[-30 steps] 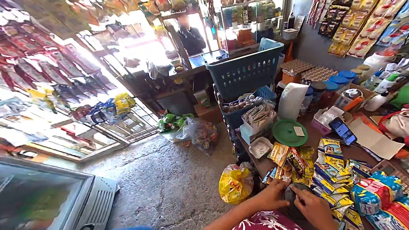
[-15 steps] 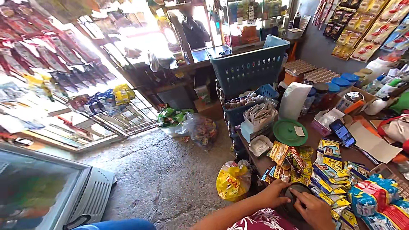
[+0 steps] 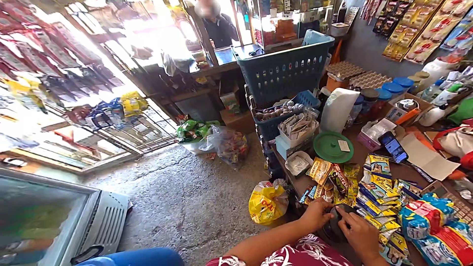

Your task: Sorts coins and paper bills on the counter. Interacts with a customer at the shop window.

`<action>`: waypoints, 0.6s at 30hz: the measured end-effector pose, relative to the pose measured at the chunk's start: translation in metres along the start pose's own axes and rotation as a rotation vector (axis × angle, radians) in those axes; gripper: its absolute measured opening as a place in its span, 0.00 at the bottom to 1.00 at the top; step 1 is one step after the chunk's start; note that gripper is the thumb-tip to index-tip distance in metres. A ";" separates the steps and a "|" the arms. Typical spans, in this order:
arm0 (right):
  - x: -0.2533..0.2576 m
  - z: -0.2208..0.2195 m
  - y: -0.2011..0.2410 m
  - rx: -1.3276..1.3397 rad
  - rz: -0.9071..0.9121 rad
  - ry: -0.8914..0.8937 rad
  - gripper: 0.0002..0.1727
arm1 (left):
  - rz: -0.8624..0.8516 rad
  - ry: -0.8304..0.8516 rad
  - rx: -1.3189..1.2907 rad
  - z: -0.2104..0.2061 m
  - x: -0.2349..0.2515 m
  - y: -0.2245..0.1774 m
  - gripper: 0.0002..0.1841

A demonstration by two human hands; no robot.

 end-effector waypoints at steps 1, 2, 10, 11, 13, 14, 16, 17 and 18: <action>-0.001 0.000 0.000 -0.008 0.003 -0.010 0.21 | 0.023 0.018 0.025 -0.002 0.000 -0.001 0.20; -0.002 -0.001 0.000 -0.015 0.005 -0.019 0.21 | 0.040 0.038 0.058 -0.004 0.002 -0.002 0.21; 0.000 0.010 -0.049 0.594 -0.546 0.384 0.20 | -0.143 0.330 0.418 -0.043 0.014 -0.038 0.62; -0.011 0.016 -0.065 0.722 -0.712 0.350 0.19 | -0.116 0.358 0.472 -0.050 0.018 -0.036 0.65; -0.041 0.024 -0.098 0.986 -1.046 0.156 0.21 | -0.076 0.387 0.566 -0.065 0.026 -0.020 0.65; -0.056 0.026 -0.116 1.101 -1.198 0.029 0.23 | -0.082 0.381 0.595 -0.069 0.029 -0.015 0.63; -0.086 0.031 -0.145 1.349 -1.476 -0.271 0.14 | -0.113 0.365 0.615 -0.071 0.030 -0.010 0.62; -0.093 0.036 -0.152 1.514 -1.502 -0.361 0.20 | -0.142 0.352 0.605 -0.070 0.028 -0.010 0.62; -0.090 0.047 -0.154 1.698 -1.356 -0.365 0.25 | -0.164 0.347 0.598 -0.069 0.028 -0.010 0.62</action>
Point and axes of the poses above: each hand's wrist, its own x-axis towards the middle knuckle, its own z-axis out of the back of the hand, y = z × x, the point moved 10 cm from there along x, towards the middle knuckle, and after that the axes turned 9 degrees about -x, right-handed, at the moved point
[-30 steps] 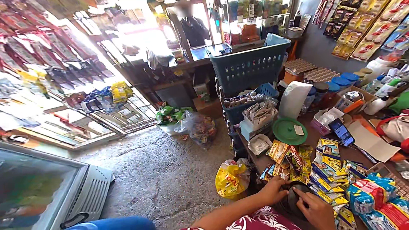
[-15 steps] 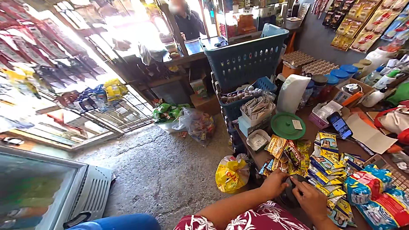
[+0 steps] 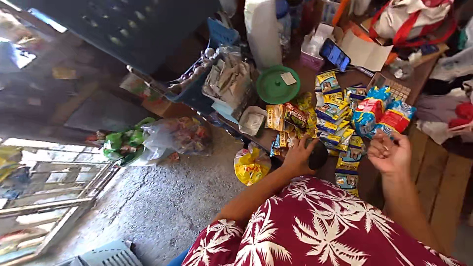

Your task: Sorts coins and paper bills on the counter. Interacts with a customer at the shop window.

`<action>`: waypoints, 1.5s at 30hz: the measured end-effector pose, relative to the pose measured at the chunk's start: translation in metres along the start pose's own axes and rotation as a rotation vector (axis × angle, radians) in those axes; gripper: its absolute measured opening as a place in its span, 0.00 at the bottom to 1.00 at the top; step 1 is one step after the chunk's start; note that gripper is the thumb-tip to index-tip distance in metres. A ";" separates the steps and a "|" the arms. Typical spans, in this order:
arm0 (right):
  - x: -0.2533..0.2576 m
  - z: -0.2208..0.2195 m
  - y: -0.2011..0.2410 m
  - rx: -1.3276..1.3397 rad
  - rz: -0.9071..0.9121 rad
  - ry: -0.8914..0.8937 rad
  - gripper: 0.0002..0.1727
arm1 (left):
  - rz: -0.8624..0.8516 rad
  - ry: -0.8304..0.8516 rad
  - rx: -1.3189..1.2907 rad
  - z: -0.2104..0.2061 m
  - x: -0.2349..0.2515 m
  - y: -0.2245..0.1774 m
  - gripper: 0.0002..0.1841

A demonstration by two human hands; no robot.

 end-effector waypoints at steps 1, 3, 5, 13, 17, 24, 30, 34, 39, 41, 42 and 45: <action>-0.010 -0.010 0.015 0.060 0.068 0.234 0.28 | -0.011 -0.006 -0.007 0.004 -0.001 -0.001 0.61; -0.048 -0.038 0.039 0.115 0.174 0.704 0.26 | -0.023 -0.016 -0.052 0.021 -0.005 -0.007 0.61; -0.078 -0.054 0.043 -0.065 0.252 0.969 0.24 | -0.077 -0.048 -0.141 0.049 -0.010 -0.022 0.60; -0.043 -0.017 -0.005 -0.102 0.068 0.392 0.24 | -0.282 -0.207 -0.244 0.193 0.072 -0.066 0.58; -0.055 -0.015 -0.020 -0.116 0.028 0.371 0.25 | -0.221 -0.313 -0.160 0.240 0.169 -0.036 0.61; -0.062 0.004 -0.036 -0.039 -0.008 0.146 0.23 | 0.000 -0.392 -0.215 0.265 0.282 0.046 0.65; -0.054 0.000 -0.046 -0.006 -0.011 0.104 0.21 | 0.072 -0.247 -0.135 0.255 0.314 0.078 0.64; -0.040 -0.005 -0.050 0.001 -0.041 0.082 0.21 | 0.097 -0.200 0.044 0.243 0.326 0.095 0.65; -0.025 -0.005 -0.053 0.068 -0.087 -0.011 0.16 | 0.159 -0.255 0.073 0.233 0.325 0.118 0.67; -0.019 -0.003 -0.054 0.170 -0.103 -0.087 0.16 | 0.151 -0.284 0.100 0.234 0.315 0.108 0.71; -0.016 -0.001 -0.054 0.232 -0.103 -0.139 0.18 | 0.109 -0.312 0.100 0.236 0.306 0.096 0.71; 0.000 -0.005 -0.044 0.233 -0.048 -0.216 0.29 | -0.170 -0.444 -0.218 0.235 0.250 0.034 0.49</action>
Point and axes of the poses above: each hand's wrist, its own x-axis towards the middle knuckle, its own z-axis out of the back of the hand, y = z × x, the point moved 10 cm from there along x, towards the middle knuckle, and after that the axes turned 9 degrees about -x, right-handed, at the moved point
